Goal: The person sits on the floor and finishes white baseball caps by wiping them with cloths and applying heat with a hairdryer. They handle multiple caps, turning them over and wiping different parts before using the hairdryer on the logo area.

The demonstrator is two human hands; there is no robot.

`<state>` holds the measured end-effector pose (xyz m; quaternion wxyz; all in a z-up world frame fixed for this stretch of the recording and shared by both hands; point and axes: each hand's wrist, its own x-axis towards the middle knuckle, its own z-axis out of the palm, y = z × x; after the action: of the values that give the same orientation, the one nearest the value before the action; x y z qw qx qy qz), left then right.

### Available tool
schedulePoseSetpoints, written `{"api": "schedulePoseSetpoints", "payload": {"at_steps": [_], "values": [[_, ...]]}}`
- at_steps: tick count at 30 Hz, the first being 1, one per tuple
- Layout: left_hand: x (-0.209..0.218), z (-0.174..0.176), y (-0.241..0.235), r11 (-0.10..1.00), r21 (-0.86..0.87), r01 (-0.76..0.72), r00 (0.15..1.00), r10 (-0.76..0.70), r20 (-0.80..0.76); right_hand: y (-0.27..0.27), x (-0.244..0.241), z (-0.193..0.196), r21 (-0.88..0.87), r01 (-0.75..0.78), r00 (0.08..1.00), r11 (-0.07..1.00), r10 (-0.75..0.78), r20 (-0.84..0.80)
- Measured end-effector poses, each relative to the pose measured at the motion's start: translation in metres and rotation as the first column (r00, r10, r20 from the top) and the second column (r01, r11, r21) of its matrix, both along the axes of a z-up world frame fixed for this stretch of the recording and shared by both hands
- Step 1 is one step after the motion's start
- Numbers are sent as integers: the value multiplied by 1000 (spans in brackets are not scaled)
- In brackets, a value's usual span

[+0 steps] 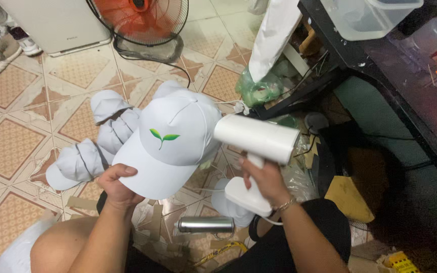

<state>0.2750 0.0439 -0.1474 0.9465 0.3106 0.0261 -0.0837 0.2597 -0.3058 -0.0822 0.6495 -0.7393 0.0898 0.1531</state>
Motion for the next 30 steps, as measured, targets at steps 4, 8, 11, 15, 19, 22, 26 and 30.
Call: {"api": "schedulePoseSetpoints", "payload": {"at_steps": [4,8,11,15,19,22,26,30], "values": [[-3,5,-3,999,-39,-17,1000,17,3,-2,-4,-1,139,-28,999,990,24,35],[-7,18,-5,1000,-11,-6,999,6,43,1,-6,1,81,-123,991,989,118,69],[-10,22,-5,999,-41,-3,999,5,49,6,-6,1,159,13,999,987,-19,35],[-9,22,-3,996,-90,18,999,-15,40,8,-9,0,104,-49,998,993,46,31],[-8,21,-2,991,-126,32,999,-27,43,3,-6,-1,-82,-124,992,989,126,17],[-12,21,1,994,-111,23,999,-20,28,4,-8,-3,136,-39,997,990,29,68],[-13,18,1,991,-127,30,1000,-28,14,6,-12,-1,164,-20,999,986,11,51],[-12,15,1,997,-76,16,1000,-15,13,3,-12,-1,-9,-125,990,992,126,62]]}}
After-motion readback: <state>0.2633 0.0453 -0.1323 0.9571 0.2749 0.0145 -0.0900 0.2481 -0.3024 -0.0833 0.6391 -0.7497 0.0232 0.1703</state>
